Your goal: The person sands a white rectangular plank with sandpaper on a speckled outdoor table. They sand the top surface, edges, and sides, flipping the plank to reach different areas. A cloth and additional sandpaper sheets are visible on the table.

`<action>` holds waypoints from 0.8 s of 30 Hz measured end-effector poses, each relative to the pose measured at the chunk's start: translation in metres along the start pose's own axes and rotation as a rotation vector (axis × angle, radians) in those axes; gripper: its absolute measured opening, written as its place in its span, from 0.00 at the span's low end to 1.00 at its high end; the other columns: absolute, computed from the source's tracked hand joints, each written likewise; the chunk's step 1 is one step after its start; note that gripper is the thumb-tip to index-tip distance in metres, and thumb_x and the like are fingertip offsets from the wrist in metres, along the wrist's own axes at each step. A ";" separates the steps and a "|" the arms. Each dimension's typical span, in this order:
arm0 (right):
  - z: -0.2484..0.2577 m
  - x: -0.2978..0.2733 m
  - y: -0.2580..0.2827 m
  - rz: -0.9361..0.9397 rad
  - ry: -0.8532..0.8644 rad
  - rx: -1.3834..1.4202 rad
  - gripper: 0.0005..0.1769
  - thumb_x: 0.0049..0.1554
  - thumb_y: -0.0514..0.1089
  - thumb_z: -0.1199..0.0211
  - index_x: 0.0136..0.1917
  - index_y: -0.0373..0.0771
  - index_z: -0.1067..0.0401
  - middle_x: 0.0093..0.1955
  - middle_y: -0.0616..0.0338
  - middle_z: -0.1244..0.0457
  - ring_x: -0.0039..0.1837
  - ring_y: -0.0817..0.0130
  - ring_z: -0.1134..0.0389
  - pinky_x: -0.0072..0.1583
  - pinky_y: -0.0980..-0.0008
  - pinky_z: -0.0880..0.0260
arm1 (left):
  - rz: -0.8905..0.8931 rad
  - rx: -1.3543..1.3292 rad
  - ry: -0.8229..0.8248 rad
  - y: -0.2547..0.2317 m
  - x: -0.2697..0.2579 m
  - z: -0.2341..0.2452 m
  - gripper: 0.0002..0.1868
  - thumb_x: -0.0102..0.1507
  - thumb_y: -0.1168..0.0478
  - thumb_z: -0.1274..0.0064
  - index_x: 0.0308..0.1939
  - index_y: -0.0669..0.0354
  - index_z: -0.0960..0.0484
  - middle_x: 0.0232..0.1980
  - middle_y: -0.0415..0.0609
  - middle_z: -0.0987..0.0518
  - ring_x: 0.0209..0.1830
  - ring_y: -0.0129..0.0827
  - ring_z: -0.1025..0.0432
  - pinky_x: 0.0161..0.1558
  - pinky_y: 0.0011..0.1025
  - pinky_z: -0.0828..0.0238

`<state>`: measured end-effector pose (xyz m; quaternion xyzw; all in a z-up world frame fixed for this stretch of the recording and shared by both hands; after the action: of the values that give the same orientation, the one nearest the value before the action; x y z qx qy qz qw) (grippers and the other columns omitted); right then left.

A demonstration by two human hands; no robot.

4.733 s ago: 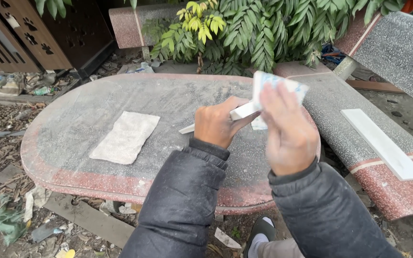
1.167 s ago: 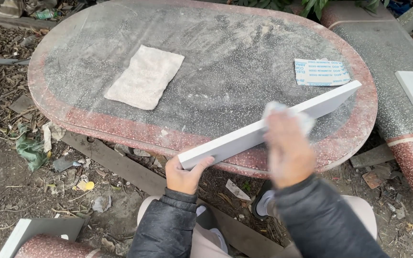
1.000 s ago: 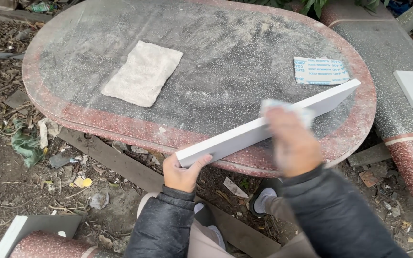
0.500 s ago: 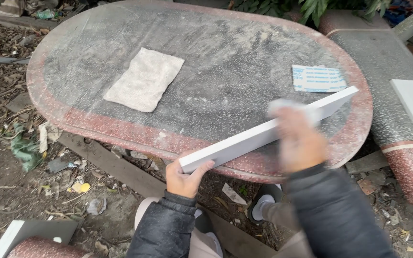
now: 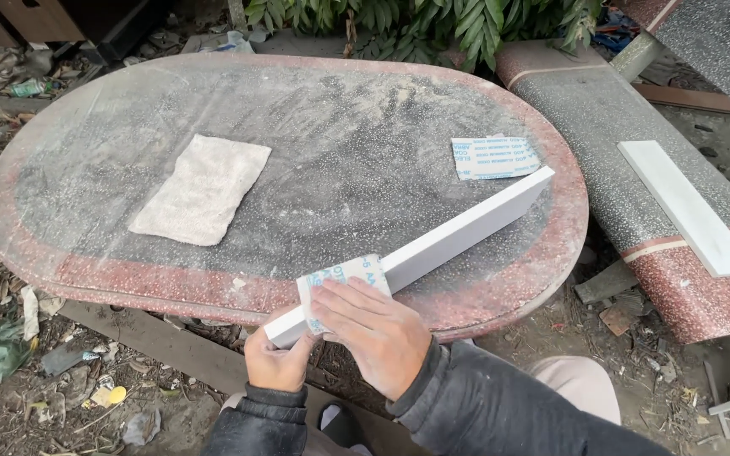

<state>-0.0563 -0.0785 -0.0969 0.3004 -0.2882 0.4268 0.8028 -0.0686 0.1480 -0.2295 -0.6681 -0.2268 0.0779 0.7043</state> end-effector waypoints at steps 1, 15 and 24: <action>0.005 -0.007 -0.023 -0.043 0.036 0.077 0.22 0.75 0.31 0.44 0.76 0.38 0.20 0.81 0.49 0.29 0.83 0.54 0.27 0.89 0.55 0.35 | 0.004 0.042 0.003 0.002 0.000 0.003 0.26 0.54 0.53 0.16 0.54 0.60 0.01 0.50 0.50 0.02 0.51 0.34 0.09 0.54 0.32 0.12; 0.035 0.034 0.002 0.083 -0.085 0.217 0.14 0.77 0.33 0.39 0.70 0.33 0.16 0.76 0.42 0.25 0.79 0.47 0.22 0.86 0.49 0.27 | -0.043 0.193 0.017 0.023 0.008 0.015 0.25 0.58 0.54 0.21 0.59 0.55 0.01 0.40 0.41 0.05 0.42 0.26 0.15 0.45 0.33 0.18; -0.007 0.033 0.021 -0.081 -0.070 -0.215 0.33 0.65 0.32 0.47 0.79 0.49 0.21 0.75 0.67 0.28 0.76 0.57 0.30 0.74 0.58 0.26 | 0.221 0.072 -0.114 0.042 0.006 0.023 0.37 0.49 0.54 0.15 0.59 0.67 0.05 0.54 0.59 0.03 0.58 0.43 0.10 0.58 0.38 0.09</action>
<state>-0.0577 -0.0469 -0.0721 0.2387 -0.3479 0.3498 0.8365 -0.0648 0.1751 -0.2687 -0.6579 -0.1886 0.2010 0.7009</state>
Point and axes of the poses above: each hand's wrist, its own x-axis towards the middle knuckle, its own z-axis out of the back of the hand, y = z × x, the point moved 8 cm from there along x, towards the middle knuckle
